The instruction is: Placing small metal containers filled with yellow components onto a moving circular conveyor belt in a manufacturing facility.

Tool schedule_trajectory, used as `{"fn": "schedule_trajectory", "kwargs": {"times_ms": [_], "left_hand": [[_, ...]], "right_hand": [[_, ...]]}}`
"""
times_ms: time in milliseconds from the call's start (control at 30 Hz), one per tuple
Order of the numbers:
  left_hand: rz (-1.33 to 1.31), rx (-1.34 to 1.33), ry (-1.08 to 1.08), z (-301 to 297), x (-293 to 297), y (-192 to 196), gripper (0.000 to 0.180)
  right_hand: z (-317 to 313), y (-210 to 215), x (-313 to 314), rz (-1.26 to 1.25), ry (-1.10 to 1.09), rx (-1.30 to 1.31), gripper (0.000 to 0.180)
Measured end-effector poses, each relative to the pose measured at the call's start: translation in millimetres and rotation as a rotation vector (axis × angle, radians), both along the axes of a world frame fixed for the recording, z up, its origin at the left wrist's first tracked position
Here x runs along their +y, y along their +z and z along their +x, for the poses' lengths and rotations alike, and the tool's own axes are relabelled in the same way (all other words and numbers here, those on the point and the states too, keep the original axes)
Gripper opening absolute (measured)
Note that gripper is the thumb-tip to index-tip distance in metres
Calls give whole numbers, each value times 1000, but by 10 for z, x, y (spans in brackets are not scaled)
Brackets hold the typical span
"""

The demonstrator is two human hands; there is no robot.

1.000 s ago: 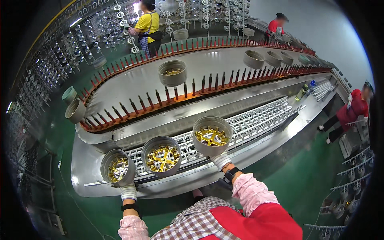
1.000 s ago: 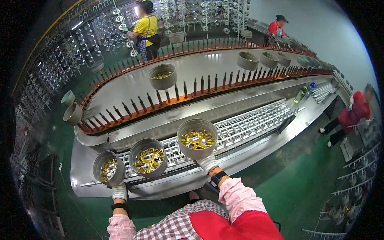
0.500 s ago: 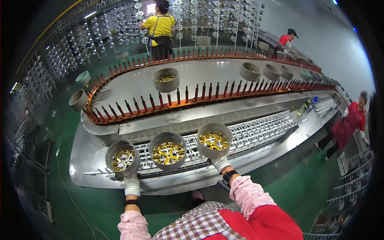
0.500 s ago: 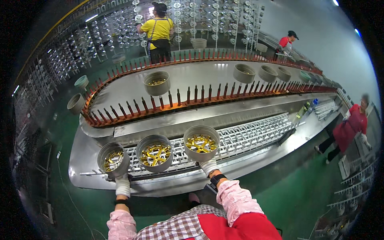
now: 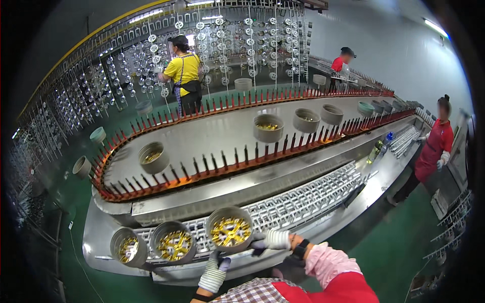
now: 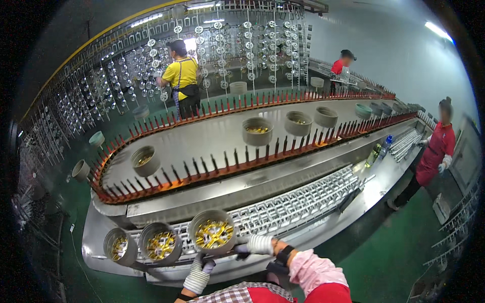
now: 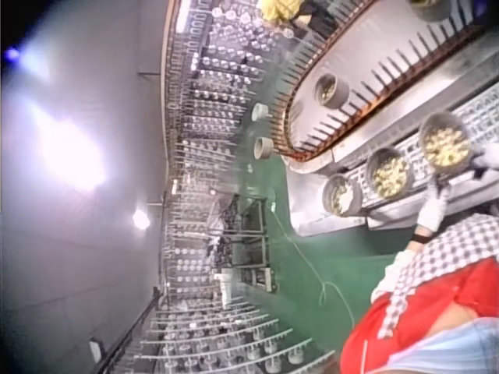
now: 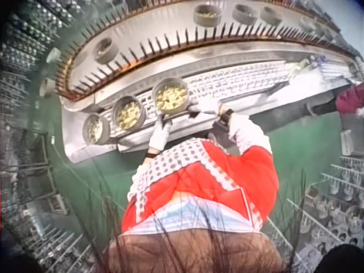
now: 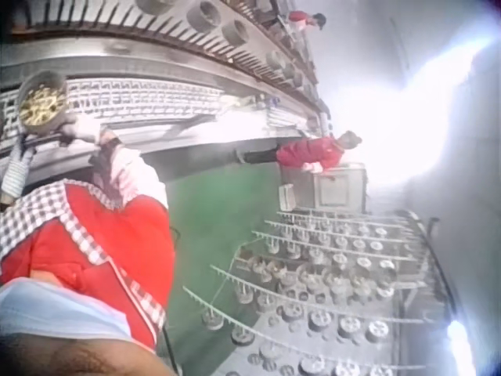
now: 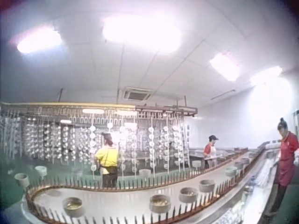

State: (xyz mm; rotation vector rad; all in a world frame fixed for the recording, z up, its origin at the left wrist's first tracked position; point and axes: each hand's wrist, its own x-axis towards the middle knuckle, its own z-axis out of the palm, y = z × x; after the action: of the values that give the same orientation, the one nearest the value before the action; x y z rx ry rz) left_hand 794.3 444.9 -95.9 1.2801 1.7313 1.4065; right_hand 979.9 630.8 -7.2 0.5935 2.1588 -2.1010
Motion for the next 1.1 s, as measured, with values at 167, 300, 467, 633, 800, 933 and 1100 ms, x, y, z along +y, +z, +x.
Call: {"fn": "schedule_trajectory", "kwargs": {"times_ms": [167, 300, 467, 633, 800, 933, 1100], "left_hand": [[-180, -55, -5, 337, 388, -122, 42], [-343, 344, 68, 433, 680, -156, 42], [-484, 661, 106, 560, 882, -183, 41], [-581, 794, 162, 667, 820, -153, 41], [-553, 979, 122, 776, 857, -151, 40], [-618, 788, 144, 774, 844, -201, 39], [-341, 280, 246, 661, 736, -584, 38]], "right_hand": [[603, 492, 1695, 465, -542, 266, 26], [793, 383, 3191, 754, -961, -8, 54], [408, -54, 4131, 927, -895, -119, 50], [-93, -7, 4209, 1219, -474, -521, 38], [264, 826, 3496, 1857, -659, -160, 20], [597, 936, 3009, 2303, -530, -218, 16], [1203, 392, 2012, 2055, -438, 165, 16]]}}
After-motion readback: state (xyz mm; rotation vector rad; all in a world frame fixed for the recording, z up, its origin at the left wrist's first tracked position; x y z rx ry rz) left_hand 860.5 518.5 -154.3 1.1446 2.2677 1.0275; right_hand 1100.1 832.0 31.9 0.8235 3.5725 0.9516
